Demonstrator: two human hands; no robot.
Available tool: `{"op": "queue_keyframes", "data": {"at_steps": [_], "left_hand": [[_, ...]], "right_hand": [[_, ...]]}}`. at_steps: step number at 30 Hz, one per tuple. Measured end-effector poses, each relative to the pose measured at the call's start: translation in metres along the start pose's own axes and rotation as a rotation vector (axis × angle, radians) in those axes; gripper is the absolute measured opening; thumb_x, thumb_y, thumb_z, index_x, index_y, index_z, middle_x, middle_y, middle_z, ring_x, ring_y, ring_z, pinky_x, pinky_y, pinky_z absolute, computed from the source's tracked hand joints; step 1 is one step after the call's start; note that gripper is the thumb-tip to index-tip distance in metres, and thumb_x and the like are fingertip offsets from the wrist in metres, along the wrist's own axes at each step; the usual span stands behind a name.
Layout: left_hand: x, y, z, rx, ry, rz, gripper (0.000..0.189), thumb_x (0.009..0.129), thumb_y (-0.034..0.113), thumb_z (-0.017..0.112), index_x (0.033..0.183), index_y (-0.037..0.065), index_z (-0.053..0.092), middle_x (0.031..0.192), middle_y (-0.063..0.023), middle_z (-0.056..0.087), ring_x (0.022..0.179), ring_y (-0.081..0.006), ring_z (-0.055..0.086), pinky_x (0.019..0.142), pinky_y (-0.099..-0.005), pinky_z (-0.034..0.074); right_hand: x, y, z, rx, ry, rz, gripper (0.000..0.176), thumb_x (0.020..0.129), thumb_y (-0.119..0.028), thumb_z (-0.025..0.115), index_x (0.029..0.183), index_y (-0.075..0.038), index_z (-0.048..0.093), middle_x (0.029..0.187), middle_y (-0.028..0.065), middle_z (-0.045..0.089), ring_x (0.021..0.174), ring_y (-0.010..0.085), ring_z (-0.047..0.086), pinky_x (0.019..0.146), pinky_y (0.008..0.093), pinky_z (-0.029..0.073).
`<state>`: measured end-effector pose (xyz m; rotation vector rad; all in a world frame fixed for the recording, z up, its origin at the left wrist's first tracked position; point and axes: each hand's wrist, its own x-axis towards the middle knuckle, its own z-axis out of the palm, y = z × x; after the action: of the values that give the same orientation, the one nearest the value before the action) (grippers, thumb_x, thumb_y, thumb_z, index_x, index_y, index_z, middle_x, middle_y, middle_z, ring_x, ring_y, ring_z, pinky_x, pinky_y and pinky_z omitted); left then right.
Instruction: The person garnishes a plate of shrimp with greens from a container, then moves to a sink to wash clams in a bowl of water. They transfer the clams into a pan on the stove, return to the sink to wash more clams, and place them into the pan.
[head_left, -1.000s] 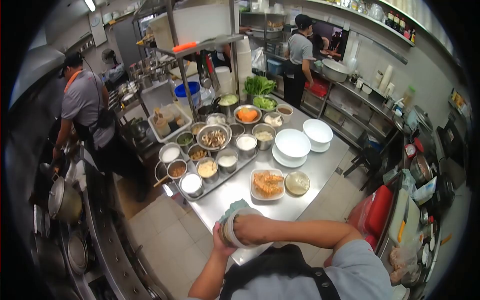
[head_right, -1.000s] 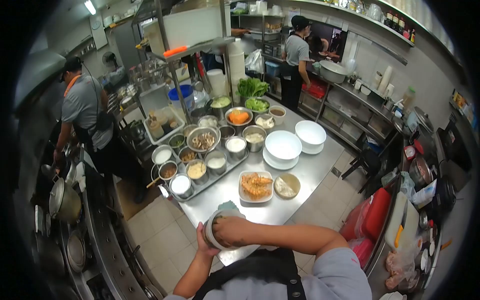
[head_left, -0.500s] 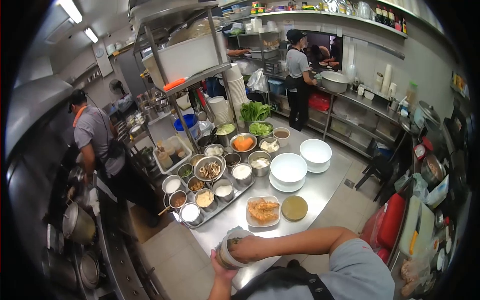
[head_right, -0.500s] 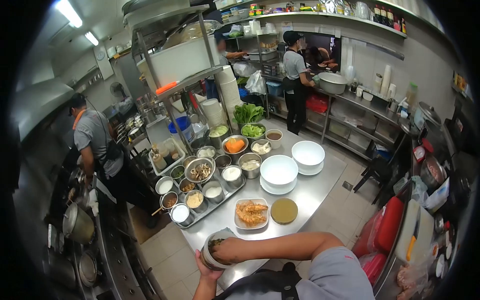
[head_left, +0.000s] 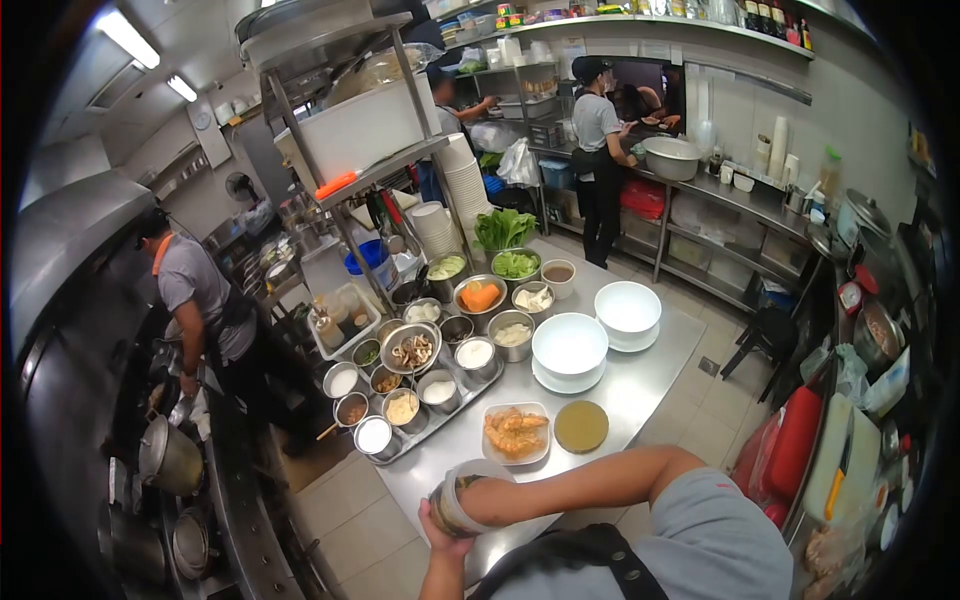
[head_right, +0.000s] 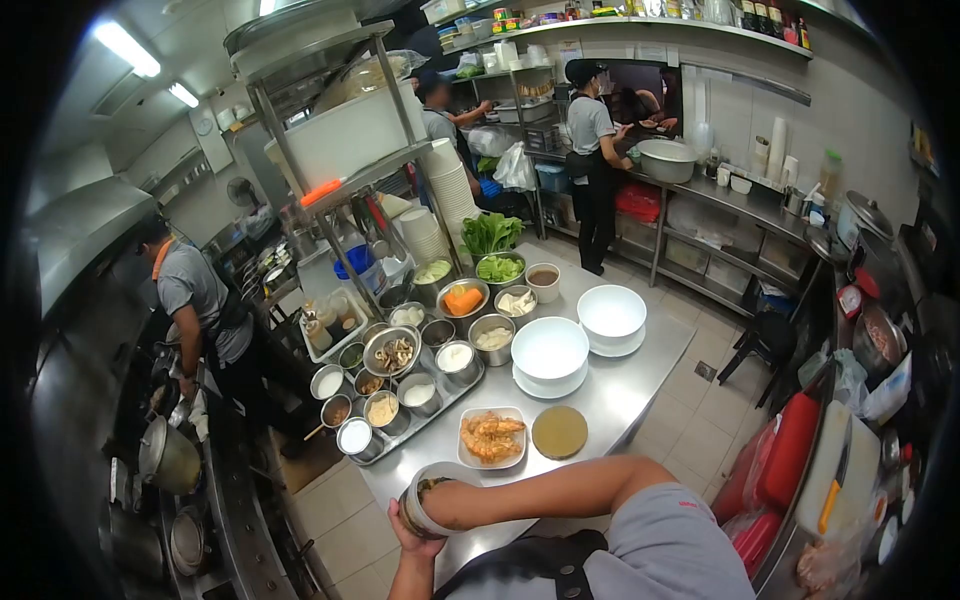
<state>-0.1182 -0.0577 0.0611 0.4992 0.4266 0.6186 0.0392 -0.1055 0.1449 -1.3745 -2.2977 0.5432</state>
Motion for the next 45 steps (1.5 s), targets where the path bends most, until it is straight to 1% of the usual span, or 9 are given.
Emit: {"op": "queue_keyframes", "data": {"at_steps": [10,16,20,30,34,38,41,43,45], "left_hand": [[0.017,0.002,0.007,-0.079,-0.044,0.017,0.084,0.086,0.072,0.034,0.138,0.007,0.047,0.137,-0.0164,0.052,0.125,-0.0362,0.050,0.105,-0.0527,0.039],[0.021,0.004,0.011,-0.034,-0.055,-0.005,0.080,0.089,0.069,0.032,0.137,0.008,0.047,0.136,-0.0163,0.053,0.125,-0.0355,0.050,0.105,-0.0515,0.039],[0.035,0.000,-0.017,-0.166,-0.065,-0.052,0.075,0.090,0.066,0.032,0.136,0.009,0.050,0.135,-0.0125,0.055,0.124,-0.0316,0.052,0.106,-0.0483,0.039],[0.061,0.008,0.006,-0.161,-0.048,-0.033,0.074,0.089,0.068,0.036,0.133,0.011,0.053,0.133,-0.0119,0.056,0.121,-0.0304,0.054,0.104,-0.0482,0.041],[0.076,0.013,0.000,-0.169,-0.075,-0.043,0.072,0.091,0.066,0.035,0.134,0.011,0.053,0.132,-0.0108,0.057,0.121,-0.0293,0.054,0.104,-0.0471,0.041],[0.083,0.020,0.003,-0.166,-0.157,0.012,0.071,0.091,0.065,0.036,0.133,0.010,0.052,0.131,-0.0100,0.057,0.119,-0.0295,0.055,0.102,-0.0472,0.042],[0.076,0.028,0.008,-0.205,0.002,0.057,0.063,0.094,0.060,0.038,0.127,0.009,0.055,0.120,-0.0096,0.063,0.106,-0.0255,0.061,0.085,-0.0430,0.053],[0.071,0.032,-0.009,-0.177,-0.111,0.033,0.072,0.087,0.069,0.040,0.134,0.016,0.051,0.130,-0.0100,0.057,0.117,-0.0344,0.055,0.088,-0.0599,0.047],[0.068,0.032,-0.024,-0.205,0.002,0.016,0.073,0.085,0.070,0.041,0.134,0.017,0.050,0.132,-0.0104,0.056,0.117,-0.0366,0.055,0.082,-0.0629,0.048]], "right_hand": [[0.008,0.016,-0.014,-0.033,-0.020,-0.193,0.023,0.079,-0.021,0.059,0.090,-0.001,0.065,0.086,0.0211,0.068,0.079,0.0382,0.067,0.071,0.0449,0.052],[0.003,0.008,-0.020,0.072,0.067,-0.082,0.026,0.082,-0.022,0.058,0.094,-0.001,0.066,0.090,0.0220,0.068,0.084,0.0381,0.067,0.074,0.0437,0.052],[0.006,0.005,-0.051,0.079,-0.239,0.146,0.021,0.077,-0.020,0.068,0.090,-0.003,0.069,0.085,0.0187,0.068,0.080,0.0350,0.066,0.071,0.0420,0.051],[0.003,0.028,-0.063,0.245,0.216,0.090,0.027,0.072,-0.006,0.061,0.097,-0.006,0.071,0.088,0.0157,0.068,0.077,0.0326,0.065,0.074,0.0375,0.053],[0.003,0.031,-0.088,0.585,0.174,0.370,0.027,0.079,-0.002,0.063,0.104,-0.004,0.072,0.077,0.0060,0.070,0.058,0.0089,0.062,0.057,0.0252,0.052],[0.005,0.034,-0.117,0.712,0.238,0.436,0.021,0.081,-0.006,0.070,0.102,0.000,0.072,0.078,0.0040,0.070,0.062,0.0075,0.063,0.058,0.0229,0.052],[0.002,0.047,-0.129,0.730,0.294,0.481,0.020,0.083,-0.006,0.069,0.101,0.002,0.071,0.080,0.0038,0.070,0.066,0.0078,0.064,0.059,0.0229,0.054],[-0.003,0.056,-0.130,0.706,0.324,0.523,0.020,0.084,-0.007,0.069,0.100,0.003,0.071,0.080,0.0039,0.070,0.066,0.0077,0.064,0.059,0.0224,0.054],[-0.011,0.079,-0.114,0.576,0.321,0.657,0.022,0.084,-0.008,0.070,0.105,-0.001,0.071,0.083,0.0055,0.072,0.067,0.0104,0.067,0.062,0.0229,0.055]]}}
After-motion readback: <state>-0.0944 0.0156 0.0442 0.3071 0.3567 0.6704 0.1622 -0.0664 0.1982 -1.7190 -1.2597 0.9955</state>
